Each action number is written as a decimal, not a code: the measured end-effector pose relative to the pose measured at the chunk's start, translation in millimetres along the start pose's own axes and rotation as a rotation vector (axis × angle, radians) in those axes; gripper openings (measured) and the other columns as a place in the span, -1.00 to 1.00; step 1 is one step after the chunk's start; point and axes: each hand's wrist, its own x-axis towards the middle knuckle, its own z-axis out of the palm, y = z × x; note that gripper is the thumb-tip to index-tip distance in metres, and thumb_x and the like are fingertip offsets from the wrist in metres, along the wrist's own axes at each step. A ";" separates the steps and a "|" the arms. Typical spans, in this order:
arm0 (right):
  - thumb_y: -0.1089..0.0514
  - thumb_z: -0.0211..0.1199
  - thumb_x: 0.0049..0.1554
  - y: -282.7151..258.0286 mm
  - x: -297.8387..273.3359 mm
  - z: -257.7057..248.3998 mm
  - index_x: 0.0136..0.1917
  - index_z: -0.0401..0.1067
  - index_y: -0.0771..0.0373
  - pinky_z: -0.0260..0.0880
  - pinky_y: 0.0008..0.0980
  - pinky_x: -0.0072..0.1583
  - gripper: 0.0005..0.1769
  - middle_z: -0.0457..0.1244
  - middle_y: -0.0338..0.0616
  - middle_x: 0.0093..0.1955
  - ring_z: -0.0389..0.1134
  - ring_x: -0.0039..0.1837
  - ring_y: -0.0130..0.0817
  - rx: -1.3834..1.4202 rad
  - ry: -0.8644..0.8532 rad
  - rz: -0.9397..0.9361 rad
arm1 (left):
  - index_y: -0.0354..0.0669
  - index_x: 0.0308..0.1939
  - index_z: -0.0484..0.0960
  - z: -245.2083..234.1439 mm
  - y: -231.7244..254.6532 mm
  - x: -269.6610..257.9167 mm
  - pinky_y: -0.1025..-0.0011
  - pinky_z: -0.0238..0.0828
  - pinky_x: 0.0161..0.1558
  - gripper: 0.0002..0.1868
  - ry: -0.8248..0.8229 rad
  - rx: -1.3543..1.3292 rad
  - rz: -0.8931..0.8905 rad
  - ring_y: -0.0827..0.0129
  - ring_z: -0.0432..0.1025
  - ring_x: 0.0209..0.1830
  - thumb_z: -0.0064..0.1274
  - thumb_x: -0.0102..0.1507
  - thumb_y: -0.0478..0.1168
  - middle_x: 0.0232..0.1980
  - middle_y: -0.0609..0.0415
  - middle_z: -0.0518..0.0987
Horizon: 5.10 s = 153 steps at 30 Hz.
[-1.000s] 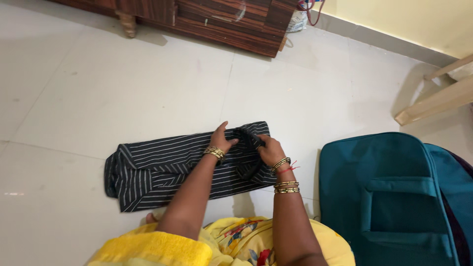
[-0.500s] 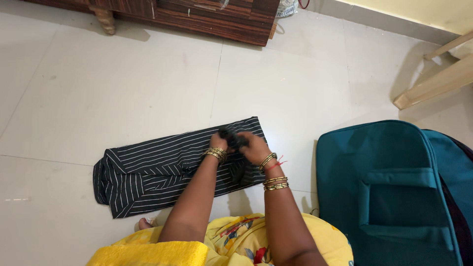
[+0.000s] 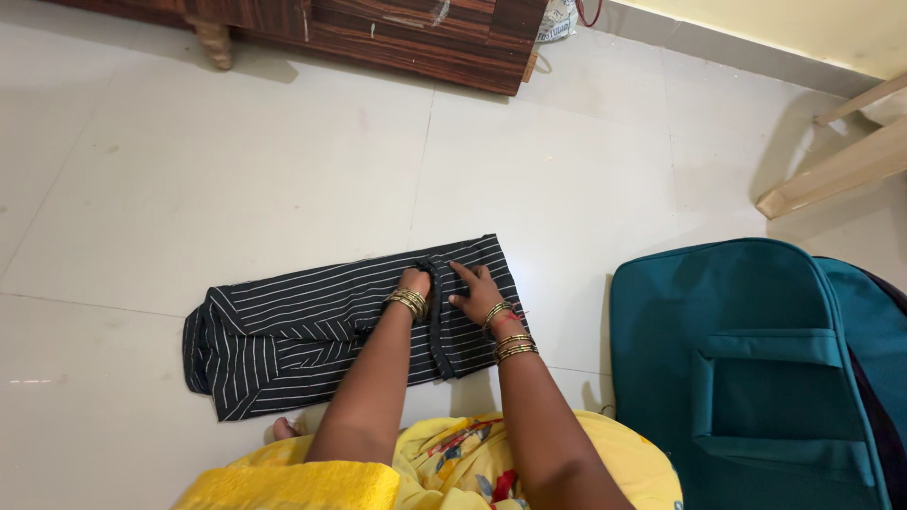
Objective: The person folds a striped shirt by hand on the floor and places it into a bag.
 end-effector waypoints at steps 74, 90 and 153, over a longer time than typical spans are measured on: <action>-0.66 -0.33 0.09 -29.6 32.4 33.4 0.66 -0.26 -0.33 -0.61 0.06 0.58 -0.02 -0.47 -0.27 0.73 -0.60 0.69 -0.08 -0.567 0.145 0.080 | -0.29 -0.16 0.67 -237.9 73.7 -226.5 0.54 0.53 -0.31 -0.80 0.296 -0.515 0.367 0.51 0.55 -0.38 0.13 0.32 -0.19 -0.31 0.05 0.69; -0.51 0.08 0.14 35.9 -42.2 18.0 0.63 -0.03 -0.03 -0.25 0.07 0.58 -0.02 -0.32 0.05 0.72 -0.34 0.71 -0.01 -0.155 0.453 0.016 | -0.27 -0.20 0.65 -261.6 77.7 -239.8 0.56 0.51 -0.37 -0.82 0.343 -0.623 0.407 0.53 0.53 -0.44 0.15 0.33 -0.19 -0.33 0.05 0.69; -0.61 -0.40 0.19 -196.7 -6.0 192.8 0.68 -0.34 -0.29 -0.77 0.33 0.51 -0.09 -0.52 -0.25 0.74 -0.60 0.71 -0.04 -0.655 0.094 -0.299 | -0.17 -0.24 0.60 -341.3 76.2 -289.1 0.41 0.49 -0.21 -0.77 0.559 -1.374 0.507 0.41 0.48 -0.38 0.18 0.31 -0.08 -0.34 0.12 0.59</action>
